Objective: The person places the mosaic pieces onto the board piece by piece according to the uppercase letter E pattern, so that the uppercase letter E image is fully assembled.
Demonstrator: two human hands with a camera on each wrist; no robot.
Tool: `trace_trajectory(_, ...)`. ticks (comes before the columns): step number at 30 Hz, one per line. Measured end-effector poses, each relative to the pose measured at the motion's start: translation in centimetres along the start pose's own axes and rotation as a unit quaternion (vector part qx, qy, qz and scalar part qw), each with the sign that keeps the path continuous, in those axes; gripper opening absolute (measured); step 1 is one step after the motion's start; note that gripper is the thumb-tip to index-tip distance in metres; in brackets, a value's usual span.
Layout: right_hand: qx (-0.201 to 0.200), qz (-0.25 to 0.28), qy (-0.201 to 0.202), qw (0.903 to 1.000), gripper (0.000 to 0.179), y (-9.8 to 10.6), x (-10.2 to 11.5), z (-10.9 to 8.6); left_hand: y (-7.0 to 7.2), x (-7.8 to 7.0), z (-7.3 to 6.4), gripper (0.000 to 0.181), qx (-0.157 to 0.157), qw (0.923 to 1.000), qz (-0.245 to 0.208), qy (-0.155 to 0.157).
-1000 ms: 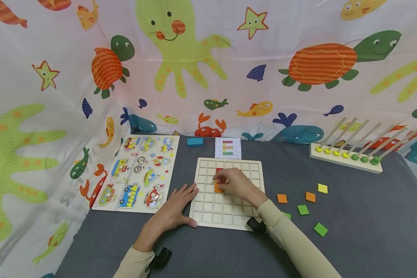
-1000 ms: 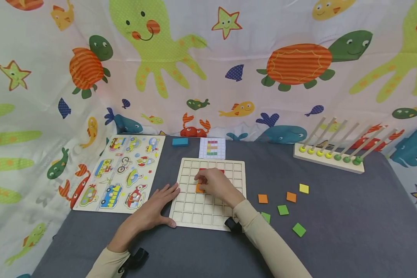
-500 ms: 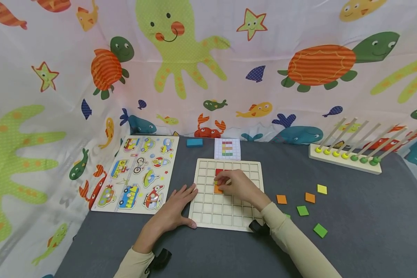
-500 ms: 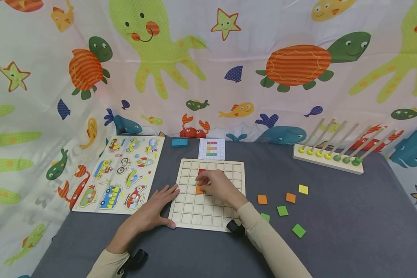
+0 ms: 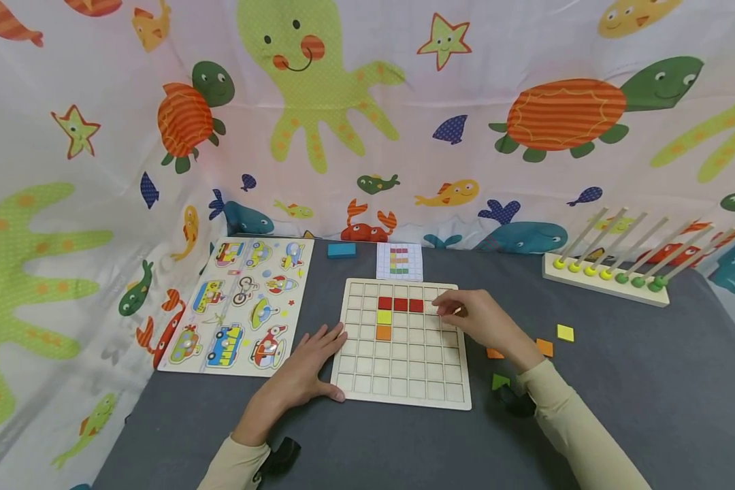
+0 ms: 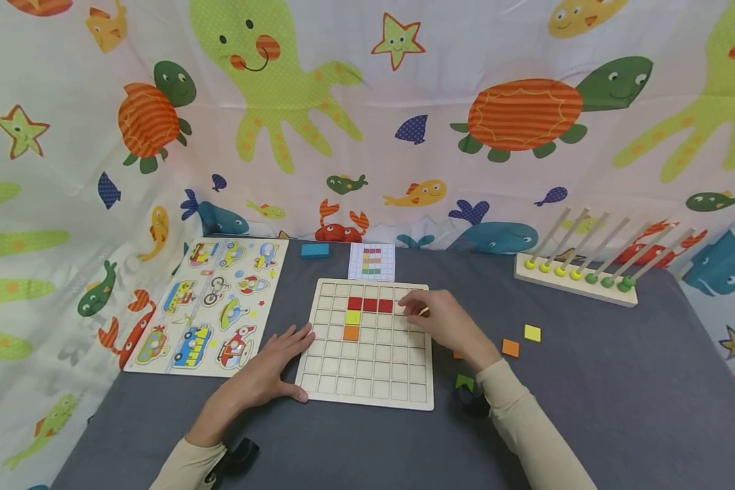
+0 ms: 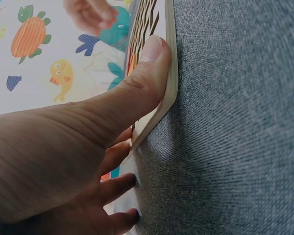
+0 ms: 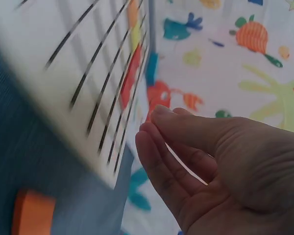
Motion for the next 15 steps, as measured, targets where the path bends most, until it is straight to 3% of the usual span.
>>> trace_trajectory(8,0.000,-0.028,-0.052,0.9983,0.029,1.8,-4.2,-3.6,0.0,-0.1,0.0,0.105,0.001,1.0000,0.003,-0.003)
trace_trajectory(15,-0.009,-0.033,-0.068,0.9971,0.032,1.9,-6.2,-6.1,0.0,0.0,-0.1,0.105,0.001,1.0000,0.002,-0.002)
Point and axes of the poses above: each hand's wrist, its own z-axis towards the middle knuckle, its own y-axis out of the back of the hand, x = y × z, the point moved 6 cm from there along z, towards the middle knuckle, and after that the axes turned 8 degrees about -y, right-handed, at the moved point
